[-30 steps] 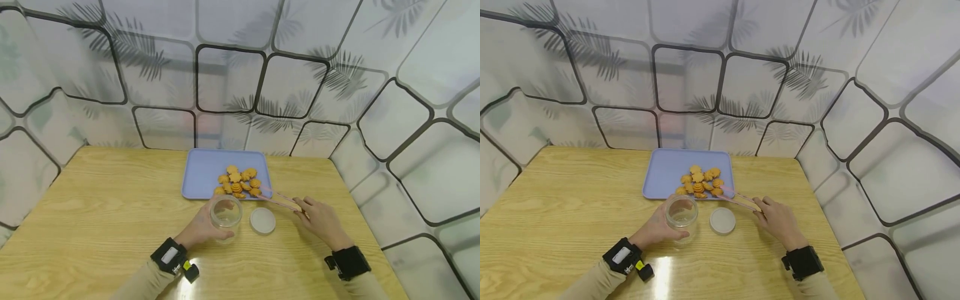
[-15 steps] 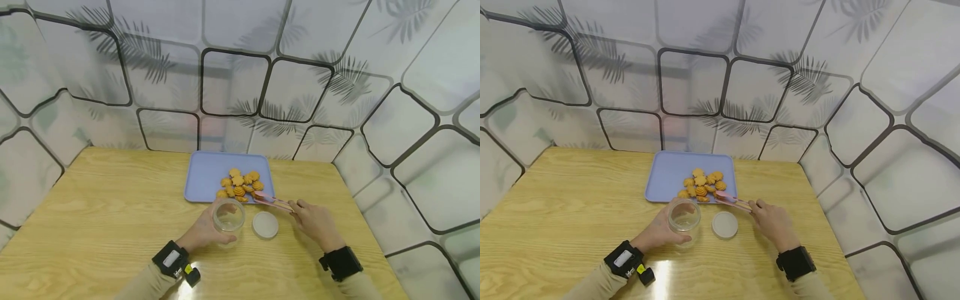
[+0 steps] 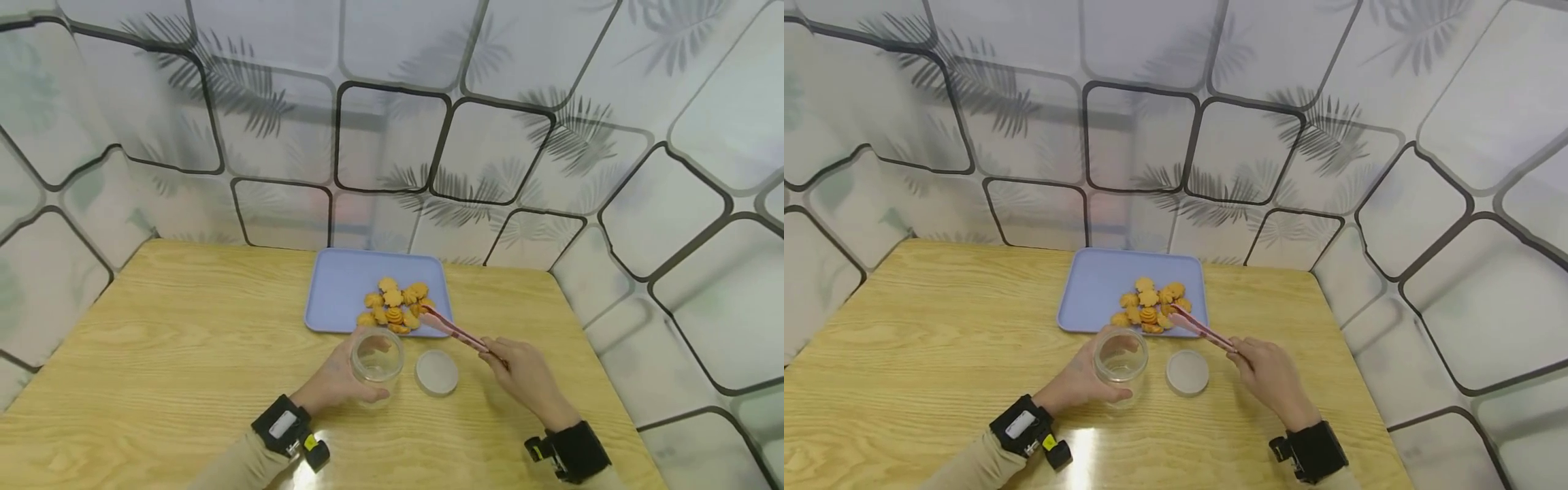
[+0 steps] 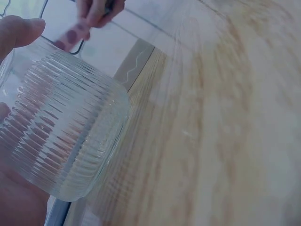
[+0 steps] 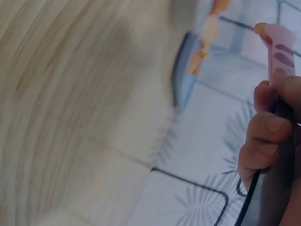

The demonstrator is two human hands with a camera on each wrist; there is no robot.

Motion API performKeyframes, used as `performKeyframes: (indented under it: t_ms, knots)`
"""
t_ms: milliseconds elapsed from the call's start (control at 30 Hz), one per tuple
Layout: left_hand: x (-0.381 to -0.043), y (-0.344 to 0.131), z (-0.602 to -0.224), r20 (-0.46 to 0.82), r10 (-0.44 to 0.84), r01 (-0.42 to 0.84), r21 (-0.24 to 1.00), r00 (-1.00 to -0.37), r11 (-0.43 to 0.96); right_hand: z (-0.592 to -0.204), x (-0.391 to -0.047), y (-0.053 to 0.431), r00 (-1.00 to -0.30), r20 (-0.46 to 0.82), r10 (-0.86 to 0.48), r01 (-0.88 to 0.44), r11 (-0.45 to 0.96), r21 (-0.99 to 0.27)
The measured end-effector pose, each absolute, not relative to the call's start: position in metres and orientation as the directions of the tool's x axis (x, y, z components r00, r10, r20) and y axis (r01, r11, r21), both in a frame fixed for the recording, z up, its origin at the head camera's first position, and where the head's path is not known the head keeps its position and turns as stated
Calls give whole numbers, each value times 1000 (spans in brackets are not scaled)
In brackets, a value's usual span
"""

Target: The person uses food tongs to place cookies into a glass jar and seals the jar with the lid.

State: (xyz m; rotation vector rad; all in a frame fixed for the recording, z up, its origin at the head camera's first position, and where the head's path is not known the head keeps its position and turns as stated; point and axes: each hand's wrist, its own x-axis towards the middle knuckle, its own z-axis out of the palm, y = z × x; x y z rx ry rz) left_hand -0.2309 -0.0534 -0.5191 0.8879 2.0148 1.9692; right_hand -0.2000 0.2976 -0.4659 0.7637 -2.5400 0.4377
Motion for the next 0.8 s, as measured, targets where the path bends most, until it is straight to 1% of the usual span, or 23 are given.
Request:
performKeyframes:
  t_ms: [133,200,267,367,500,667,800]
  knots:
    - [-231,-53,-520,272,532,288,956,-802,-55,-455,-189,283,-769,486,-416,-625,651,-431]
    - [-231,-53,-519,272,533,283,957,-802,-62,-449,-184,275,-769,472,-431,-638,571,-517]
    - [-230,-54,-519,257,532,270,961,-807,-55,-445,-180,267,-763,456,-459,-646,513,-565]
    - [-229,-55,-517,214,525,242,970,-824,-14,-440,-175,258,-750,420,-510,-653,476,-589]
    - [-228,-56,-517,165,520,211,977,-838,31,-440,-172,253,-742,383,-549,-657,486,-576]
    - [-230,-55,-517,197,527,235,972,-827,6,-439,-171,253,-756,363,-544,-644,521,-560]
    - [-230,-56,-518,200,525,244,970,-827,16,-437,-170,252,-752,353,-556,-648,527,-550]
